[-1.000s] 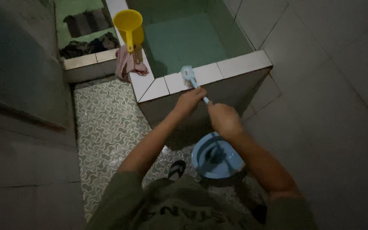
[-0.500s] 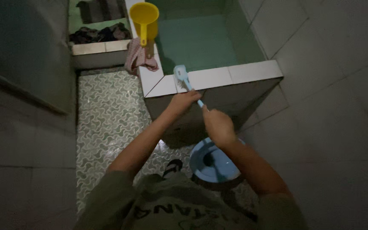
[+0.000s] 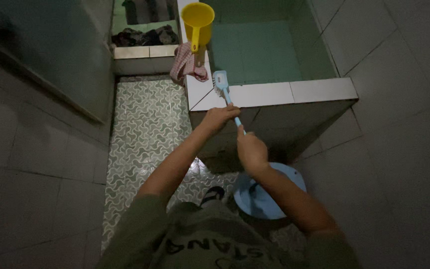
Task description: The person uses a long-handled brush to scrub the tiled edges of a water tank and the adjacent wall in a bathroom.
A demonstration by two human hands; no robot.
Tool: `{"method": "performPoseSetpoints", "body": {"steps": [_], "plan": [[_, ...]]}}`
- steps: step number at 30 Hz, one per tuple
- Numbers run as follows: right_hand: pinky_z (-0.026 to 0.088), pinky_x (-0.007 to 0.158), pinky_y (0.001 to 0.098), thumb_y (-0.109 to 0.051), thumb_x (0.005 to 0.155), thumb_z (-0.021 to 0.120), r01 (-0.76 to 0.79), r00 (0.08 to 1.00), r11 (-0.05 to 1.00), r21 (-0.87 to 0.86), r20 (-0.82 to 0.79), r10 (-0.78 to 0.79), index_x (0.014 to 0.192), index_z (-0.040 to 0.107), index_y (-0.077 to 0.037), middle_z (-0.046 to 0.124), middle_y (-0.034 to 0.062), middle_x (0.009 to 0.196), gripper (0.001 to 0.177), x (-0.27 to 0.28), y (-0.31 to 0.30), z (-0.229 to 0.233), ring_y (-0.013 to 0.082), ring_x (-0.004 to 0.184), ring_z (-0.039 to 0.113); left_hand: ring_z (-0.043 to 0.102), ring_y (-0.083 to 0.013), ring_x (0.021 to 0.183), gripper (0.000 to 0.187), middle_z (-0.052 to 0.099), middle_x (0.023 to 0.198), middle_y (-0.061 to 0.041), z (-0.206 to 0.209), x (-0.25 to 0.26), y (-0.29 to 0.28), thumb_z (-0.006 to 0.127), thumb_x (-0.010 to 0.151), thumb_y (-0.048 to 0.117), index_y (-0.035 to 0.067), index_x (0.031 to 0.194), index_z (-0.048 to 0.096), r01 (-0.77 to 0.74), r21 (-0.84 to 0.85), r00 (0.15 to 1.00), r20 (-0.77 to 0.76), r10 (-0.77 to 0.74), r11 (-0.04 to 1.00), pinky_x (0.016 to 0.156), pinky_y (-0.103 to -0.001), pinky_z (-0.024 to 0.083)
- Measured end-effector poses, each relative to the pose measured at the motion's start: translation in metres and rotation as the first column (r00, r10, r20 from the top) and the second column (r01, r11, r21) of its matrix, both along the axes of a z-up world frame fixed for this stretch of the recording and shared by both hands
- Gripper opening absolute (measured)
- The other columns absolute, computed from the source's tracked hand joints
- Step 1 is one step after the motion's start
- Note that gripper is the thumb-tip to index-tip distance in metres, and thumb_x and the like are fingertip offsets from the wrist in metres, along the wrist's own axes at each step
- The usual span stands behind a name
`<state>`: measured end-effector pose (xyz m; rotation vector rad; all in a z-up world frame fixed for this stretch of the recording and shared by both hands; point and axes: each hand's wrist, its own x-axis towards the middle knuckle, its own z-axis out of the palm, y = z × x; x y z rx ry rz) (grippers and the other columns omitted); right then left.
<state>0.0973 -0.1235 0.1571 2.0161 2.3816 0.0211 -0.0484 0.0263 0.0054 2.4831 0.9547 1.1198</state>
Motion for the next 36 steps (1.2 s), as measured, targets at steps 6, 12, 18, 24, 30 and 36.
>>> {"method": "performPoseSetpoints", "body": {"steps": [6,12,18,24,30,36], "plan": [[0.06,0.054,0.0403,-0.008,0.101,0.053,0.07,0.996,0.984,-0.161,0.067,-0.06,0.15,0.045,-0.006,0.068,0.0177,0.087,0.05,0.017,-0.043,0.003,0.0318,0.067,0.072,0.071,-0.0296,0.112,0.038,0.07,0.13,-0.008,-0.006,0.011,-0.03,0.059,0.09,0.004,0.019,0.124,0.069,0.094,0.072,0.996,-0.018,-0.093,0.993,0.089,-0.038,0.06],[0.059,0.045,0.0326,0.0,0.094,0.059,0.17,0.968,0.985,-0.035,0.195,-0.16,0.158,0.037,-0.001,0.068,0.0213,0.09,0.067,-0.005,-0.013,-0.031,0.0242,0.058,0.071,0.072,-0.028,0.107,0.031,0.07,0.127,-0.006,-0.022,0.035,0.01,0.061,0.092,0.012,0.019,0.121,0.069,0.075,-0.028,0.992,-0.097,-0.077,0.997,0.084,-0.038,0.06],[0.058,0.048,0.0353,-0.002,0.095,0.059,0.229,0.969,0.951,-0.209,0.145,-0.202,0.158,0.033,-0.007,0.067,0.0193,0.093,0.069,0.053,-0.04,-0.019,0.0269,0.065,0.071,0.072,-0.0258,0.108,0.031,0.07,0.128,-0.003,-0.057,0.091,0.013,0.057,0.097,0.013,0.021,0.124,0.07,0.24,-0.102,0.959,-0.128,-0.252,0.965,0.083,-0.039,0.06],[0.059,0.057,0.0363,-0.001,0.099,0.057,0.271,0.952,0.957,0.102,0.12,-0.282,0.161,0.035,-0.003,0.069,0.0182,0.09,0.066,0.083,0.009,-0.068,0.029,0.07,0.071,0.07,-0.0251,0.115,0.036,0.067,0.131,-0.003,-0.047,0.155,0.058,0.061,0.087,0.017,0.024,0.122,0.069,0.131,0.193,0.981,-0.169,-0.099,0.972,0.091,-0.039,0.06],[0.057,0.064,0.0468,-0.019,0.093,0.06,0.232,0.973,0.958,-0.17,0.054,-0.226,0.156,0.033,-0.012,0.067,0.0206,0.095,0.069,0.137,-0.015,-0.041,0.0369,0.074,0.068,0.067,-0.026,0.118,0.035,0.062,0.137,-0.002,-0.035,0.168,0.041,0.054,0.099,0.008,0.021,0.129,0.065,0.24,-0.032,0.912,-0.335,-0.237,0.97,0.076,-0.039,0.061],[0.061,0.064,0.0399,0.0,0.101,0.044,0.325,0.945,0.931,-0.166,0.015,-0.327,0.162,0.026,-0.009,0.066,0.0233,0.101,0.065,0.128,0.02,-0.049,0.0324,0.078,0.072,0.048,-0.0311,0.14,0.026,0.059,0.131,-0.004,-0.037,0.203,0.061,0.06,0.089,0.015,0.019,0.115,0.063,0.096,0.153,0.969,-0.24,-0.057,0.984,0.077,-0.042,0.062]]}}
